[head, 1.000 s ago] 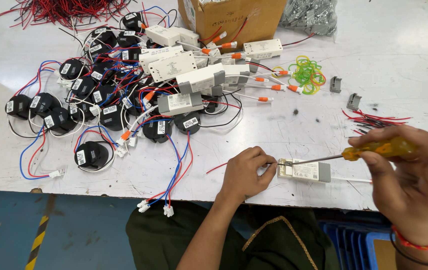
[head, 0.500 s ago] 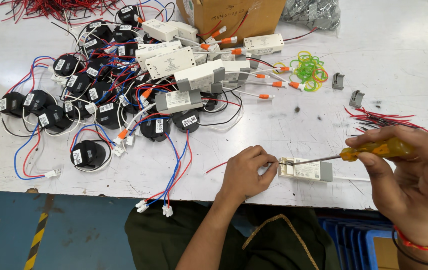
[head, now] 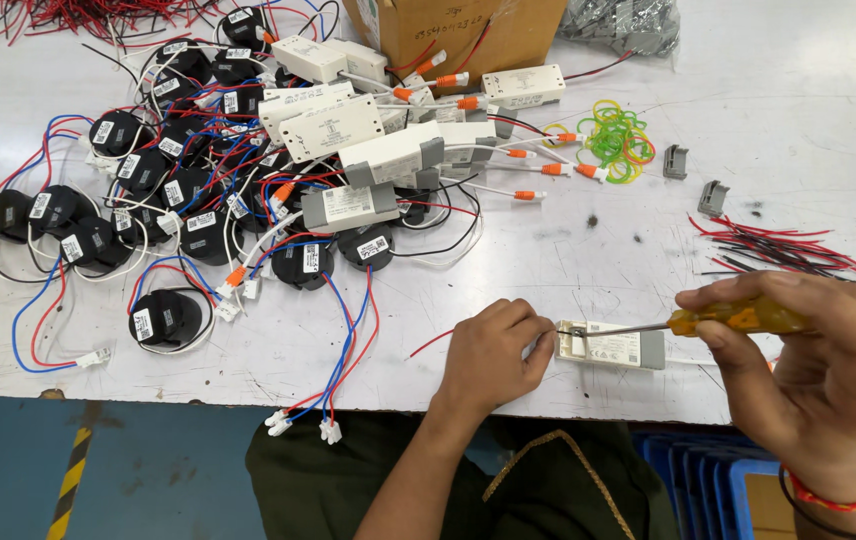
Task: The person assembles small white electronic modules by inserting red and black wires into terminal blocks and tightening them with a yellow screwdriver. They then attach gray plastic end caps to the modules and place the completed units on the table.
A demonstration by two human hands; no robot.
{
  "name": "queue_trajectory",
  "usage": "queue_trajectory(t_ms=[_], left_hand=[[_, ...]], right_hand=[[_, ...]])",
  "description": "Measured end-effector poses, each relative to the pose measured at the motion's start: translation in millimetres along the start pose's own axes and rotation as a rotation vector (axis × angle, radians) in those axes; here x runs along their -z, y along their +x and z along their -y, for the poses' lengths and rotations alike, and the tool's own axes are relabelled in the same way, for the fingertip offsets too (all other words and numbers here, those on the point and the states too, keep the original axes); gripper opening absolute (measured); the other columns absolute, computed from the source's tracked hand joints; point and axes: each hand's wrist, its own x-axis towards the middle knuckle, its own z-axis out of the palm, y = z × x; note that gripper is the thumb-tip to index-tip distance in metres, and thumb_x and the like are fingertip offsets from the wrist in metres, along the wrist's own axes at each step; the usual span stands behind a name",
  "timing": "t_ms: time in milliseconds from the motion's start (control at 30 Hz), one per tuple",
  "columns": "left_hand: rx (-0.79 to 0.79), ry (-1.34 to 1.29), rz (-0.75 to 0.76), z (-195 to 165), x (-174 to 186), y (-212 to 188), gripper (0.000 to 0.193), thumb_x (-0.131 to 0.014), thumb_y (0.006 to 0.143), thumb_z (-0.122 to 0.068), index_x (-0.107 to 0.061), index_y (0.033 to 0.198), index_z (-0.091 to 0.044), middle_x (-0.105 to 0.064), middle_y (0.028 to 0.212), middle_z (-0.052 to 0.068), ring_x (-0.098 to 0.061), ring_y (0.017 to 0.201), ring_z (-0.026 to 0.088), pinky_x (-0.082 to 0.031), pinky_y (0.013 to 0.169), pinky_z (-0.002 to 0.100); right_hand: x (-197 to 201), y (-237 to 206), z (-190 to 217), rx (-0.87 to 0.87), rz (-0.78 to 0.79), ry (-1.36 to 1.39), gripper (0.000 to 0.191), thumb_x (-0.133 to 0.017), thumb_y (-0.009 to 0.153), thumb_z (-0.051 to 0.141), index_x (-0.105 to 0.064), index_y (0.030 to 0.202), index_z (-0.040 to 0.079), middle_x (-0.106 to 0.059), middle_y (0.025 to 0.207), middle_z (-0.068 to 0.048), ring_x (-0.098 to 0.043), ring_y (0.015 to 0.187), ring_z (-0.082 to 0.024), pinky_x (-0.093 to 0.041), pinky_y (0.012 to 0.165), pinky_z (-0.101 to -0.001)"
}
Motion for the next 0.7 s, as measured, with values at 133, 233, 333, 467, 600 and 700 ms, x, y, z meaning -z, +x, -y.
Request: queue_trajectory(t_ms=[133, 233, 333, 467, 600, 700], left_hand=[[-0.053, 0.007, 0.014, -2, 3, 2, 0.004, -0.074, 0.085, -0.012, -0.074, 0.083, -0.008, -0.063, 0.079, 0.0, -0.06, 0.069, 0.017, -0.05, 0.056, 0.032], [-0.07, 0.013, 0.029, -4, 4, 3, 0.004, -0.075, 0.084, -0.011, -0.074, 0.083, -0.008, -0.062, 0.078, 0.0, -0.059, 0.069, 0.017, -0.049, 0.056, 0.031], [-0.084, 0.012, 0.029, -7, 3, 4, 0.004, -0.074, 0.085, -0.011, -0.074, 0.084, -0.008, -0.062, 0.078, 0.0, -0.059, 0.069, 0.017, -0.049, 0.056, 0.031], [-0.11, 0.055, 0.028, -8, -1, 4, 0.004, -0.073, 0.085, -0.011, -0.074, 0.086, -0.007, -0.062, 0.079, 0.001, -0.06, 0.071, 0.018, -0.048, 0.055, 0.032], [-0.12, 0.034, 0.041, -1, -3, -1, 0.006, -0.073, 0.086, -0.013, -0.075, 0.089, -0.008, -0.065, 0.082, 0.002, -0.062, 0.077, 0.021, -0.051, 0.065, 0.036], [-0.109, 0.048, -0.006, 15, 10, -2, 0.008, -0.072, 0.087, -0.013, -0.075, 0.093, -0.009, -0.071, 0.093, 0.002, -0.066, 0.087, 0.023, -0.051, 0.079, 0.039]], right_hand=[[-1, 4, 0, 0.003, -0.002, 0.008, 0.052, -0.066, 0.091, -0.016, -0.041, 0.135, -0.003, -0.059, 0.119, -0.02, -0.073, 0.109, -0.031, -0.066, 0.09, -0.0391], [0, 4, 0, -0.001, 0.003, 0.01, 0.053, -0.067, 0.09, -0.015, -0.041, 0.135, -0.004, -0.062, 0.116, -0.021, -0.074, 0.107, -0.032, -0.066, 0.089, -0.0389], [-1, 4, -1, -0.001, 0.0, 0.02, 0.053, -0.067, 0.089, -0.015, -0.042, 0.134, -0.004, -0.065, 0.112, -0.022, -0.075, 0.104, -0.032, -0.066, 0.089, -0.0389], [-4, 7, 2, 0.008, 0.012, 0.034, 0.052, -0.068, 0.09, -0.014, -0.043, 0.134, -0.004, -0.066, 0.113, -0.022, -0.074, 0.107, -0.031, -0.065, 0.09, -0.0384], [-4, 12, 8, -0.034, 0.024, 0.06, 0.051, -0.066, 0.089, -0.015, -0.044, 0.133, -0.004, -0.066, 0.114, -0.022, -0.073, 0.107, -0.031, -0.063, 0.092, -0.0392], [1, 13, 8, -0.082, 0.025, 0.09, 0.045, -0.063, 0.093, -0.015, -0.045, 0.133, -0.004, -0.068, 0.112, -0.021, -0.073, 0.107, -0.03, -0.063, 0.093, -0.039]])
